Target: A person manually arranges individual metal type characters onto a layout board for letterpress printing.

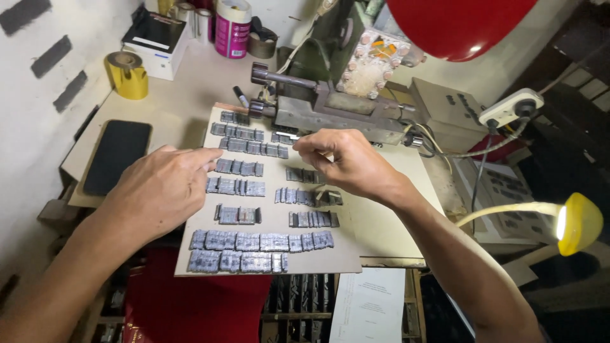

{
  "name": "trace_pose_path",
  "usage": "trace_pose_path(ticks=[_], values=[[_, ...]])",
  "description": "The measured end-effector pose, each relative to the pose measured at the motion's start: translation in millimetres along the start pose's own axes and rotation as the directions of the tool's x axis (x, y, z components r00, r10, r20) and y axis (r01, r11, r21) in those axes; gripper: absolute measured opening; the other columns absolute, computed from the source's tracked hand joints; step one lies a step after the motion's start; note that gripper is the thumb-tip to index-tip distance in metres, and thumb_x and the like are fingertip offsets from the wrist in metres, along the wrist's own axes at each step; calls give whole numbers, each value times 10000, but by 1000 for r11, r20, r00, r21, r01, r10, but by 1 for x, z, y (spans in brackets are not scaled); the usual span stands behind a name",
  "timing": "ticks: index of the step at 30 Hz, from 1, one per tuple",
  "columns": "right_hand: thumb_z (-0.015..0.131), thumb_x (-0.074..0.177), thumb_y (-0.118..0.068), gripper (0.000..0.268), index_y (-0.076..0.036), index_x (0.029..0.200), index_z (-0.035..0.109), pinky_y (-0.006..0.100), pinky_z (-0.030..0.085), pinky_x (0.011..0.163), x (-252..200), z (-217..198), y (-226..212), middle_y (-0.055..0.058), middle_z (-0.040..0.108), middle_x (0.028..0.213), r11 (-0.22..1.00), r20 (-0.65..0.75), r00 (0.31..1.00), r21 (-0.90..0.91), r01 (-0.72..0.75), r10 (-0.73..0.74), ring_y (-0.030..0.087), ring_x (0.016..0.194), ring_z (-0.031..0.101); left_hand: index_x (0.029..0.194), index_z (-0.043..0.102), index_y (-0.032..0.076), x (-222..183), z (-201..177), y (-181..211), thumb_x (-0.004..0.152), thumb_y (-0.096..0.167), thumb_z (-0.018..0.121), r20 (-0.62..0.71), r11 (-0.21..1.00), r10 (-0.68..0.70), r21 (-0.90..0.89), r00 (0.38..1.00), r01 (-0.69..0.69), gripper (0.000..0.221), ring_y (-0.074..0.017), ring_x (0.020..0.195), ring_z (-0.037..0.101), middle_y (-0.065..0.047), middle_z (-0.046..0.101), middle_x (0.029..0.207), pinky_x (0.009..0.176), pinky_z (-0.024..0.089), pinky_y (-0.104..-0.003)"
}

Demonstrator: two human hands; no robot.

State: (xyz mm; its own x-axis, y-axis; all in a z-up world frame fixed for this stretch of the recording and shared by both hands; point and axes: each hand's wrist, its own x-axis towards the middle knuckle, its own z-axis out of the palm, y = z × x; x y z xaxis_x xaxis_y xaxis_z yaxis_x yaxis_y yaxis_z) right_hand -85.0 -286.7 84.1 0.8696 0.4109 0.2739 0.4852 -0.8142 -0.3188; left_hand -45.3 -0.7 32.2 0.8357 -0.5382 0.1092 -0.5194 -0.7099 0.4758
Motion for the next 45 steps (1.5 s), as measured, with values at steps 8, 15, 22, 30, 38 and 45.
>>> trace_pose_path(ticks=[8, 15, 22, 30, 38, 45], values=[[687, 938, -179, 213, -128, 1122, 779, 282, 577, 823, -33, -16, 21, 11, 799, 1119, 923, 29, 926, 73, -377, 375, 127, 927, 732, 1291, 701, 147, 11, 19, 8, 972, 137, 552, -199, 957, 273, 157, 941, -244, 352, -240, 919, 662, -77, 723, 1000, 908, 589, -430], [709, 937, -189, 176, -131, 1075, 801, 242, 536, 735, -54, -10, 36, -12, 823, 1001, 915, 60, 930, 165, -369, 364, 79, 872, 721, 1005, 763, 143, 42, 39, 57, 1011, 96, 464, 63, 896, 202, 390, 977, -211, 302, -235, 926, 562, -39, 591, 915, 932, 472, -494], [697, 946, -101, 226, -155, 1152, 774, 300, 563, 662, -62, 1, 47, 84, 810, 948, 940, 26, 964, 216, -264, 265, 190, 829, 723, 763, 789, 144, 55, 58, 58, 836, 158, 493, 37, 876, 278, 399, 960, -270, 305, -235, 914, 550, -23, 512, 891, 858, 432, -419], [681, 953, -110, 218, -183, 1133, 779, 259, 546, 636, -82, -7, 61, 54, 812, 940, 931, 8, 953, 212, -298, 304, 171, 839, 699, 963, 843, 177, 67, 58, 86, 863, 111, 469, 148, 916, 227, 302, 962, -263, 393, -227, 918, 590, -28, 540, 899, 877, 461, -413], [684, 945, -114, 215, -198, 1109, 795, 281, 558, 666, -114, -20, 83, 58, 812, 926, 904, -49, 920, 209, -372, 390, 169, 836, 680, 1027, 836, 150, 90, 74, 119, 847, 111, 487, 156, 913, 311, 225, 937, -341, 395, -270, 953, 623, -65, 587, 932, 886, 483, -423], [702, 929, -123, 198, -197, 1082, 804, 304, 568, 668, -152, -30, 95, 71, 809, 896, 894, -125, 893, 187, -407, 433, 205, 837, 705, 950, 835, 143, 97, 91, 151, 851, 154, 494, 179, 882, 381, 225, 907, -415, 356, -324, 967, 627, -103, 605, 941, 849, 497, -457]])
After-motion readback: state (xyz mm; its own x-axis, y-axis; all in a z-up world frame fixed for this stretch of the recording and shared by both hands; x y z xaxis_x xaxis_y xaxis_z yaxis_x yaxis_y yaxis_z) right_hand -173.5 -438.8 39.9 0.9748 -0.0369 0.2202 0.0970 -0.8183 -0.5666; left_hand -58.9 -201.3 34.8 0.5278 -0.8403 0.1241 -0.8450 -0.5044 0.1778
